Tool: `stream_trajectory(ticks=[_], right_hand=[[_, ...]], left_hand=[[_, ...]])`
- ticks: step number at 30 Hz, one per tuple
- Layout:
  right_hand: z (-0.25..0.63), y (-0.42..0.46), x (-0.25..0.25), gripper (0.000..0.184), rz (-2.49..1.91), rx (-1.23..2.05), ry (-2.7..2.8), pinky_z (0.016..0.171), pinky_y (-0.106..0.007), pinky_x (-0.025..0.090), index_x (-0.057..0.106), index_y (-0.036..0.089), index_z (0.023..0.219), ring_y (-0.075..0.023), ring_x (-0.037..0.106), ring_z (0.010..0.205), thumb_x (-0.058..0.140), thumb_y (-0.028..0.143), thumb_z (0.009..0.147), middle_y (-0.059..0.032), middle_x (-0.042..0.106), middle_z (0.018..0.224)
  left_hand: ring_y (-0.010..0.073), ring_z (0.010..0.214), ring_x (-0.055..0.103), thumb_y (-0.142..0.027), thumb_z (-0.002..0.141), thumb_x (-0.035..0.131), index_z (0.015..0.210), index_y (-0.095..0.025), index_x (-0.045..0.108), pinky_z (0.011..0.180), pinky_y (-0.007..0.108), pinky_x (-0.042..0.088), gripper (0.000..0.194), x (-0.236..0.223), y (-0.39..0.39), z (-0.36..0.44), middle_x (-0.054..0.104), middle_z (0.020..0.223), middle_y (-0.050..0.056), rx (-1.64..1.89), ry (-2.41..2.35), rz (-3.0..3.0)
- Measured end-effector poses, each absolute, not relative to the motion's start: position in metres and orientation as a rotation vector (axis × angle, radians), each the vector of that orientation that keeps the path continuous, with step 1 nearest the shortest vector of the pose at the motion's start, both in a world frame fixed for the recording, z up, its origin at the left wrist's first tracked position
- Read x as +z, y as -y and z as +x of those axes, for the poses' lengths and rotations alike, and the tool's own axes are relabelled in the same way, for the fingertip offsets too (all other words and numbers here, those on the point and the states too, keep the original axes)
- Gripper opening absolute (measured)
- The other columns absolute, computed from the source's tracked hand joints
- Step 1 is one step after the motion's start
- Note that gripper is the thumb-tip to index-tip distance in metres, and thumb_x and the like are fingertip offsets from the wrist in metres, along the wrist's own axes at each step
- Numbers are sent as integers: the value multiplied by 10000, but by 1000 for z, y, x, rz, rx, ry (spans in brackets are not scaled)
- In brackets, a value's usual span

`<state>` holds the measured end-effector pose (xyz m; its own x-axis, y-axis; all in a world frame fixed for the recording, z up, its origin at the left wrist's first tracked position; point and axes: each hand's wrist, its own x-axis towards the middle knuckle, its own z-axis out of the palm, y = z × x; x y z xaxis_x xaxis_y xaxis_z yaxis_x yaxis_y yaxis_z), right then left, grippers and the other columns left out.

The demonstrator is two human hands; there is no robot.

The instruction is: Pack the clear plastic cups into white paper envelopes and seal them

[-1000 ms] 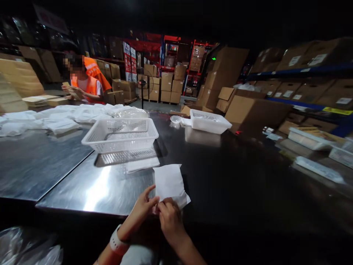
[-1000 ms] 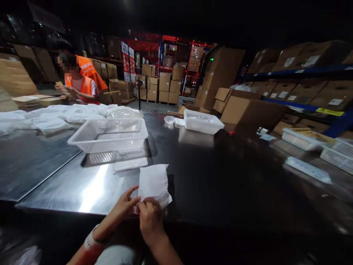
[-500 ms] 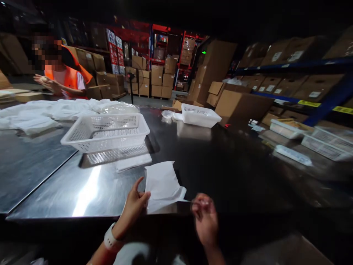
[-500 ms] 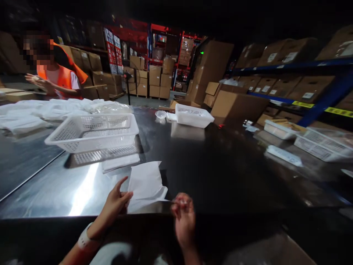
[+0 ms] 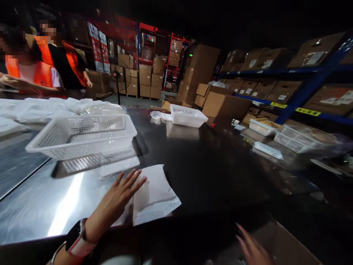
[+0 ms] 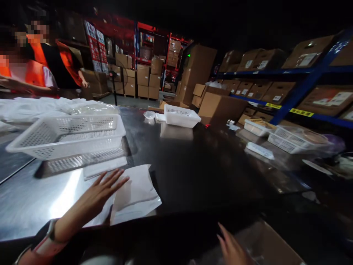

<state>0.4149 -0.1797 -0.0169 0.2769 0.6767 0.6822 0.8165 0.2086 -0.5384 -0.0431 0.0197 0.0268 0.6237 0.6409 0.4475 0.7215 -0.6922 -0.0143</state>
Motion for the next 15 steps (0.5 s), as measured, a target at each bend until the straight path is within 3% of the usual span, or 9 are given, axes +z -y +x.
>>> stream_trajectory(ticks=[2, 4, 6, 10, 15], right_hand=[[391, 128, -16, 356, -1430, -335, 1810, 771, -340, 627, 635, 368, 1311, -232, 743, 967, 601, 337, 958, -90, 755, 1103], [360, 73, -9, 469, -1249, -497, 2108, 964, -402, 591, 503, 285, 1452, -234, 624, 1248, 505, 199, 991, -107, 665, 1331], [328, 27, 1, 389, -995, -548, 2299, 1016, -438, 554, 577, 247, 1370, -248, 534, 1349, 497, 194, 993, -111, 633, 1376], [285, -11, 16, 245, -646, -398, 2442, 1025, -408, 520, 708, 254, 1127, -219, 595, 1280, 518, 190, 985, -76, 729, 1221], [272, 3, 23, 202, -564, -325, 2400, 943, -394, 530, 717, 257, 1049, -208, 672, 1133, 526, 290, 993, -76, 764, 1111]], left_hand=[[257, 1486, 372, 85, 656, 381, 1539, -313, 387, 1220, 545, 288, 969, 18, -16, -34, 384, 1609, 43, -522, 962, -2704], [265, 1476, 388, 37, 675, 431, 1555, -272, 360, 1228, 552, 264, 935, 4, -9, -26, 412, 1592, 67, -528, 840, -2712], [246, 1456, 419, -10, 760, 451, 1529, -243, 409, 1242, 530, 244, 804, -10, -2, -22, 484, 1548, 68, -601, 728, -2676], [218, 1413, 472, -75, 939, 419, 1377, -220, 584, 1237, 468, 294, 491, -28, 6, -24, 639, 1406, 55, -846, 672, -2552], [206, 1171, 626, -177, 1014, 437, 1204, -252, 697, 1056, 364, 494, 330, -37, 16, -31, 741, 1181, 77, -1153, 976, -2552]])
